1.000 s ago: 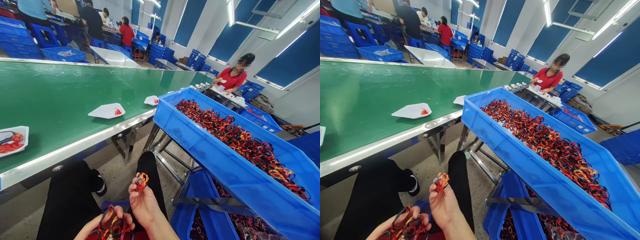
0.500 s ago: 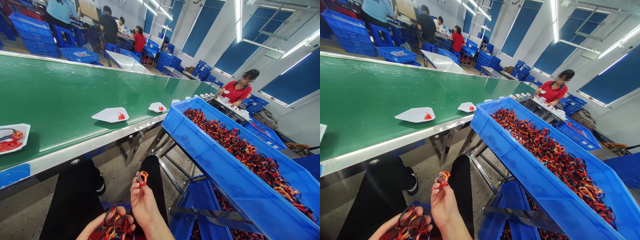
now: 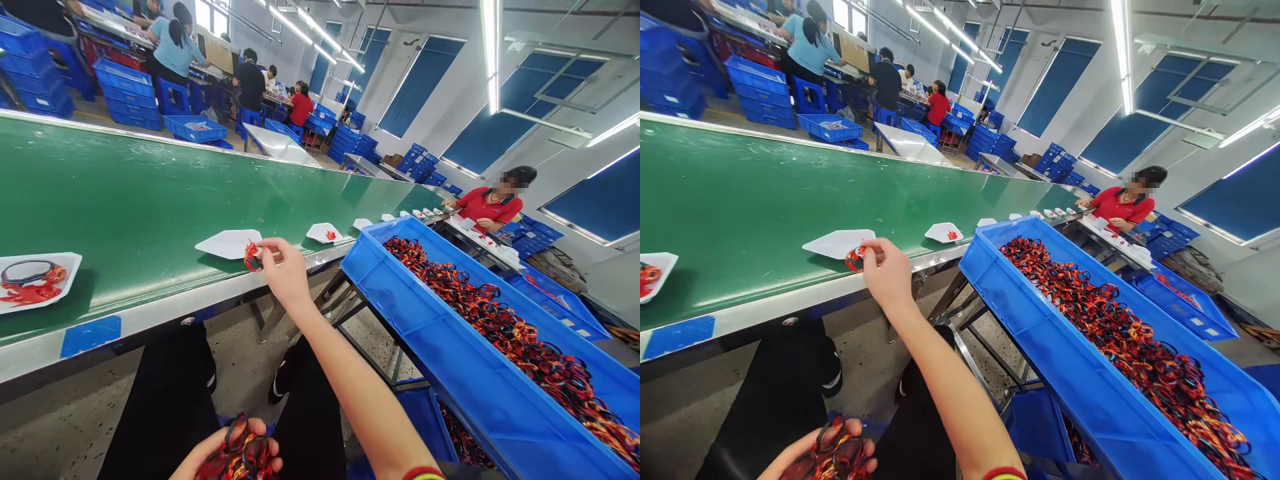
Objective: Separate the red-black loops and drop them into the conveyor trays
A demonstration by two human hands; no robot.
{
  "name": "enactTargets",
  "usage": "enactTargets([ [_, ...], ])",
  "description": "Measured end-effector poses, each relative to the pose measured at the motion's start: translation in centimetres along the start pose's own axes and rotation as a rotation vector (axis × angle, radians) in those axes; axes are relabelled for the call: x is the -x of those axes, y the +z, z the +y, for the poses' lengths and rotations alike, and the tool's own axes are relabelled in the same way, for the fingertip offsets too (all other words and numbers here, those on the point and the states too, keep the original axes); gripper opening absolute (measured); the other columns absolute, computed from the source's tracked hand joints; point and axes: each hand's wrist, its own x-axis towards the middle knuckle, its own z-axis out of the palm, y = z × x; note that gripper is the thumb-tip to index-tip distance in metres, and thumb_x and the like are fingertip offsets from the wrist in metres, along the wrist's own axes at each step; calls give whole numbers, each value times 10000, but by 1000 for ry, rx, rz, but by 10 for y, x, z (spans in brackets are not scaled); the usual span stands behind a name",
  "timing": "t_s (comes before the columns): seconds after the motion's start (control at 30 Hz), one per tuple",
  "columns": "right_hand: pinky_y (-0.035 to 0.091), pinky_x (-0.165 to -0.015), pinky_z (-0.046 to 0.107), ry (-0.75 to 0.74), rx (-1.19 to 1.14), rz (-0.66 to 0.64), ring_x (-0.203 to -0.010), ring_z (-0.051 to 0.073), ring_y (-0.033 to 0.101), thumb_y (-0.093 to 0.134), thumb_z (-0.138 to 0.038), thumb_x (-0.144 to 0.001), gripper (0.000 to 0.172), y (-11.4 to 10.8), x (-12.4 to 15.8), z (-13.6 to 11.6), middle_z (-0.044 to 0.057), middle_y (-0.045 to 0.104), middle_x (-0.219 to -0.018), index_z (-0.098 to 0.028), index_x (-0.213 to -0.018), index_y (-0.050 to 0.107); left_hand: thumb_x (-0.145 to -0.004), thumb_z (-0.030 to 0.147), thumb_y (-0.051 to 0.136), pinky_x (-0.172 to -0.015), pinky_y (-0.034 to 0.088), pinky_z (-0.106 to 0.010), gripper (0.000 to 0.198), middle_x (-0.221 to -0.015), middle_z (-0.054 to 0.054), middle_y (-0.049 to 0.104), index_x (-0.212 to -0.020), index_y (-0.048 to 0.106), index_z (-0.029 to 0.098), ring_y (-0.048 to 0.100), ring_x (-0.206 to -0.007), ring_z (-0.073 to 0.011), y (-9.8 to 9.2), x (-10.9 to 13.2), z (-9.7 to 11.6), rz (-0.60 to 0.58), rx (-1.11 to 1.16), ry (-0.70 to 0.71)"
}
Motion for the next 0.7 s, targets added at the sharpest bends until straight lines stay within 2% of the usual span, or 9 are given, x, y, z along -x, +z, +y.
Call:
enactTargets([
  [0.1, 457, -741, 267, -107, 356, -80, -778, 136, 595, 493, -193, -849, 170, 17, -34, -9, -3, 665, -913, -216, -944, 632, -786, 374, 544, -841, 437, -400, 239, -958, -83, 718, -861, 695, 205, 622, -983, -270, 8, 5, 1, 12, -45, 56],
  [0.17, 444, -747, 269, -156, 442, -109, -790, 139, 581, 529, -241, -847, 185, 20, -28, -14, 10, 648, -994, -215, -1004, 623, -792, 369, 529, -830, 443, -403, 243, -964, -89, 714, -861, 688, 198, 618, -990, -274, 12, 9, 2, 27, -60, 70],
  [0.27, 433, -722, 239, -178, 329, -172, -709, 106, 555, 511, -278, -870, 219, 9, 22, -18, -2, 643, -983, -216, -1059, 603, -800, 361, 515, -854, 431, -420, 263, -967, -107, 713, -868, 687, 174, 617, -994, -297, 11, 12, 4, 59, -61, 79],
  [0.3, 431, -700, 225, -153, 272, -254, -666, 94, 545, 503, -270, -876, 212, 2, 45, -17, -14, 650, -941, -220, -1051, 610, -804, 364, 510, -865, 425, -431, 277, -967, -115, 714, -878, 688, 165, 616, -995, -309, 9, 12, 4, 71, -68, 81],
  [0.4, 433, -664, 199, -67, 142, -659, -639, 81, 560, 597, -224, -810, 239, -18, 112, -4, -20, 664, -944, -239, -1044, 648, -796, 287, 544, -912, 398, -441, 224, -910, -101, 728, -870, 702, 148, 635, -950, -301, 4, 14, 7, 113, -114, 87],
  [0.47, 436, -726, 203, -19, 77, -791, -767, 109, 602, 637, -197, -777, 264, -27, 143, 12, -1, 671, -979, -237, -1035, 674, -752, 166, 586, -947, 375, -409, 144, -837, -60, 736, -819, 713, 157, 644, -921, -269, 4, 14, 8, 138, -154, 97],
  [0.53, 435, -741, 211, 76, 14, -772, -839, 135, 610, 641, -196, -775, 204, -31, 162, 27, 18, 682, -939, -218, -966, 710, -736, 125, 586, -970, 354, -391, 140, -795, -46, 734, -771, 716, 162, 640, -924, -258, 6, 13, 8, 153, -186, 95],
  [0.6, 443, -646, 206, 250, -79, -684, -724, 125, 611, 637, -215, -779, 137, -33, 172, 39, 18, 683, -832, -196, -875, 732, -785, 222, 543, -974, 343, -416, 187, -820, -72, 728, -792, 716, 152, 629, -948, -276, 11, 10, 7, 133, -202, 76],
  [0.7, 427, -522, 180, 577, -339, -501, -540, 84, 554, 653, -242, -764, 127, -32, 180, 50, 4, 655, -674, -152, -803, 733, -827, 426, 440, -972, 329, -448, 397, -927, -125, 704, -892, 699, 133, 603, -992, -302, 17, 5, 4, 41, -206, 55],
])
